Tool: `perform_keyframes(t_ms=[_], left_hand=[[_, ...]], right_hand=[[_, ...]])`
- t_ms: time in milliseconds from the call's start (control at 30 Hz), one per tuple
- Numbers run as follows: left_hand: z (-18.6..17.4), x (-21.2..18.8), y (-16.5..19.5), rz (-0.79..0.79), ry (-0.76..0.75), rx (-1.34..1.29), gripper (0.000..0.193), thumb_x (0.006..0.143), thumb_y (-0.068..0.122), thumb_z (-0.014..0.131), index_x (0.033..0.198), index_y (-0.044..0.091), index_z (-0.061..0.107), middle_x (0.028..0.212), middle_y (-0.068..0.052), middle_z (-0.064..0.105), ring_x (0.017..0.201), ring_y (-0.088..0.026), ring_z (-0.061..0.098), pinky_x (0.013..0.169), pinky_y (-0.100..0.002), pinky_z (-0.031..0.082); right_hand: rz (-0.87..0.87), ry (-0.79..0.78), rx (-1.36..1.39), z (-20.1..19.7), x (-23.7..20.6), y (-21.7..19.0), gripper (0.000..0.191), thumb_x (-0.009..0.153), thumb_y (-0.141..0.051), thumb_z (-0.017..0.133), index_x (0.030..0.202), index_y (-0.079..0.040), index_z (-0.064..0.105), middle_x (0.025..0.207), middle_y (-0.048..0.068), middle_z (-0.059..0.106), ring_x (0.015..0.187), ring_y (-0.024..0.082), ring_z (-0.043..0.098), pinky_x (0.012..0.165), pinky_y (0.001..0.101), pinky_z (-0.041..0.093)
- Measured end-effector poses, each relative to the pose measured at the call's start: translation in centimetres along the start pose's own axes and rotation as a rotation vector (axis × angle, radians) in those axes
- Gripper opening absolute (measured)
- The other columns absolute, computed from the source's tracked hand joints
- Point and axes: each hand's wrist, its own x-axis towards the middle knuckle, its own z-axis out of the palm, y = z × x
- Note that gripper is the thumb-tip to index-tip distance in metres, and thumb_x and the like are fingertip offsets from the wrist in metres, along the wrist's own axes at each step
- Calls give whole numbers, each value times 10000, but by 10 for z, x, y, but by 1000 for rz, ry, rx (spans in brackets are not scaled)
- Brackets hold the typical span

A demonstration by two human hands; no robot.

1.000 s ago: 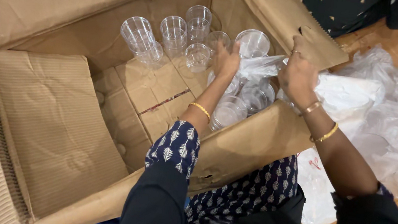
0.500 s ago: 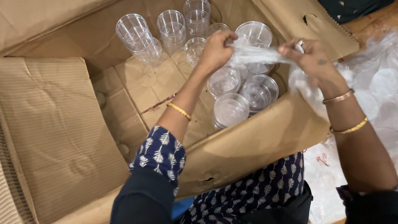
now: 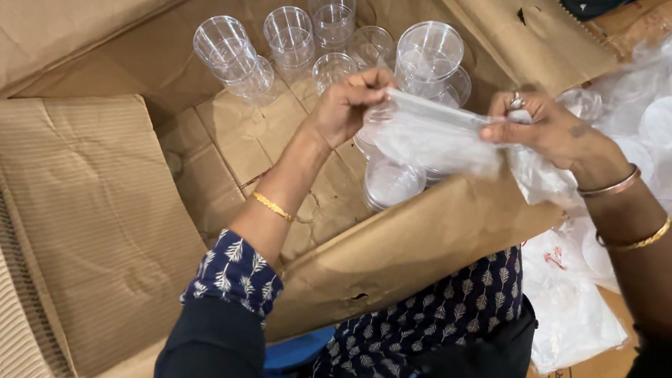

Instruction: The person sits on the floor in front of an open cardboard box of clear plastic cups and packs the cups into small plastic bags, one bag at a time, placing each filled bag aside and continuing with more cups.

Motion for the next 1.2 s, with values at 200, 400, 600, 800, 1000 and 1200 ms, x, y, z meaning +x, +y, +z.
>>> perform_keyframes(t_ms=[200, 400, 600, 800, 1000, 1200], left_hand=[[-31, 26, -21, 199, -25, -33, 129, 802, 15, 574, 927, 0, 600, 888, -52, 617, 809, -157, 556, 766, -281, 457], [-34, 78, -58, 476, 832, 601, 194, 825, 91, 614, 1015, 49, 613, 924, -70, 680, 807, -167, 631, 690, -309, 502], [-28, 87, -55, 98, 922, 1043, 516, 987, 391, 668, 1375, 58, 604, 1243, -250, 679, 1140, -357, 634, 951, -391, 488], [-22, 81, -47, 48, 877, 850, 513, 952, 458, 613, 1294, 78, 656, 1209, -188, 719, 1073, -265, 682, 915, -360, 521], [-26, 68, -56, 316, 846, 873, 284, 1005, 296, 617, 1011, 32, 721, 826, -108, 709, 782, -209, 624, 742, -342, 521], [-58, 36, -55, 70, 346, 501, 152, 910, 121, 684, 1029, 28, 697, 898, -8, 698, 811, -145, 612, 714, -295, 488]], right_hand=[[-78, 100, 448, -13, 18, 17, 115, 880, -128, 734, 836, -125, 628, 967, -64, 690, 899, 70, 633, 771, 235, 487], [40, 413, -204, -8, 71, 41, 132, 984, -141, 676, 1025, -24, 630, 896, 147, 675, 754, 281, 644, 667, 437, 460], [-278, 594, -1066, -1, 99, 41, 368, 813, -58, 632, 1176, -3, 660, 1064, 286, 693, 880, 503, 663, 781, 568, 519], [-34, 623, -888, 9, 115, 41, 276, 938, -240, 737, 1121, -44, 671, 931, 272, 694, 838, 435, 688, 793, 500, 552], [-155, 495, 474, 13, 86, 33, 75, 1098, -197, 598, 1053, -151, 561, 772, -5, 542, 652, 161, 505, 596, 341, 425], [115, -84, -471, -13, 30, -7, 218, 1039, -236, 630, 985, -46, 723, 712, 76, 581, 669, 147, 538, 566, 288, 439]])
